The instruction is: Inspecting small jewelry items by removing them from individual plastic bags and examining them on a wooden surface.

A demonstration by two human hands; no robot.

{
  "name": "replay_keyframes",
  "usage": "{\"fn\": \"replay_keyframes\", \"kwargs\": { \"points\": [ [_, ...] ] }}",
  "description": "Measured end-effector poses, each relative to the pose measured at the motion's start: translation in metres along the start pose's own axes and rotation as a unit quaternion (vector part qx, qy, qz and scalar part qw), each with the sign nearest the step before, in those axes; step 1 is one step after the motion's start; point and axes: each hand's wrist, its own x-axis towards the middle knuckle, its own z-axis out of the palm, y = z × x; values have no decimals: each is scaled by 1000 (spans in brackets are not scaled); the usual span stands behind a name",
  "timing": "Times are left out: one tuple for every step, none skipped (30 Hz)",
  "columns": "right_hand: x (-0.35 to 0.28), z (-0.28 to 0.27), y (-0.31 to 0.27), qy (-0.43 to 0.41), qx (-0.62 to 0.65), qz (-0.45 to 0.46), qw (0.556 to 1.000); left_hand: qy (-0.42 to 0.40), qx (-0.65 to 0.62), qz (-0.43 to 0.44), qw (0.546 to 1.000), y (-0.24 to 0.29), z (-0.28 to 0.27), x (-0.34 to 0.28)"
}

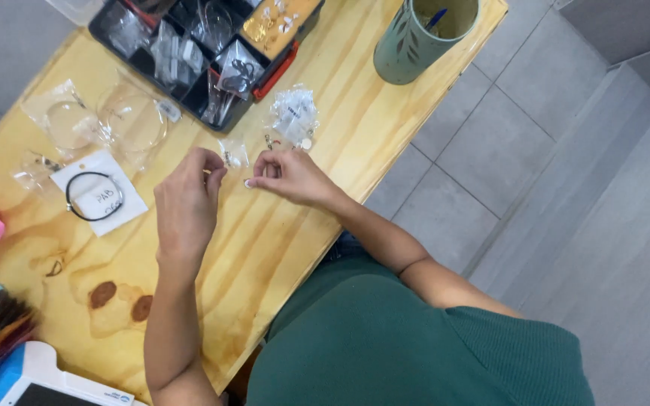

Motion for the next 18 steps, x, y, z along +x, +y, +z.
{"fn": "replay_keyframes", "kwargs": {
  "points": [
    [3,-2,-4,1,5,15,1000,12,6,5,1000,-1,0,4],
    [-5,3,-6,-9,16,41,999,15,9,-2,1000,-3,3,-5],
    [-10,7,-4,-12,21,45,999,10,10,-6,1000,-3,3,-11],
    [-8,5,-2,-9,27,41,999,22,12,-6,1000,-3,3,-10],
    [-5,4,0,-7,34,36,999,34,15,-6,999,-3,2,-8],
    [-4,4,3,-8,29,32,999,40,13,-6,999,-2,1,-8],
    [-3,4,6,-9,42,29,999,37,14,-9,999,-1,-1,-8],
    [-5,7,10,-11,57,30,998,31,15,-14,999,0,-2,-11],
    [-5,8,11,-13,55,29,998,34,13,-16,999,3,-3,-14],
    [-4,8,12,-10,67,24,997,31,4,-18,999,6,-5,-13],
    [-3,8,14,-7,78,18,997,29,-6,-20,999,8,-6,-13],
    [-2,7,15,-9,80,20,997,28,-6,-23,999,12,-10,-12],
    [-1,6,16,-8,152,19,988,26,-26,-9,999,15,-14,-11],
    [-5,13,19,-11,229,26,973,19,-44,-3,999,16,-17,-18],
    [0,9,31,-17,237,34,971,12,-43,-14,999,13,-20,-12],
    [-1,11,44,-14,280,35,959,15,-44,9,999,9,-21,-15],
    [-1,15,59,-10,323,37,946,18,-44,32,998,2,-22,-19],
    [-7,10,48,-34,332,55,941,14,-46,0,999,-3,-21,-21]
  ]
}}
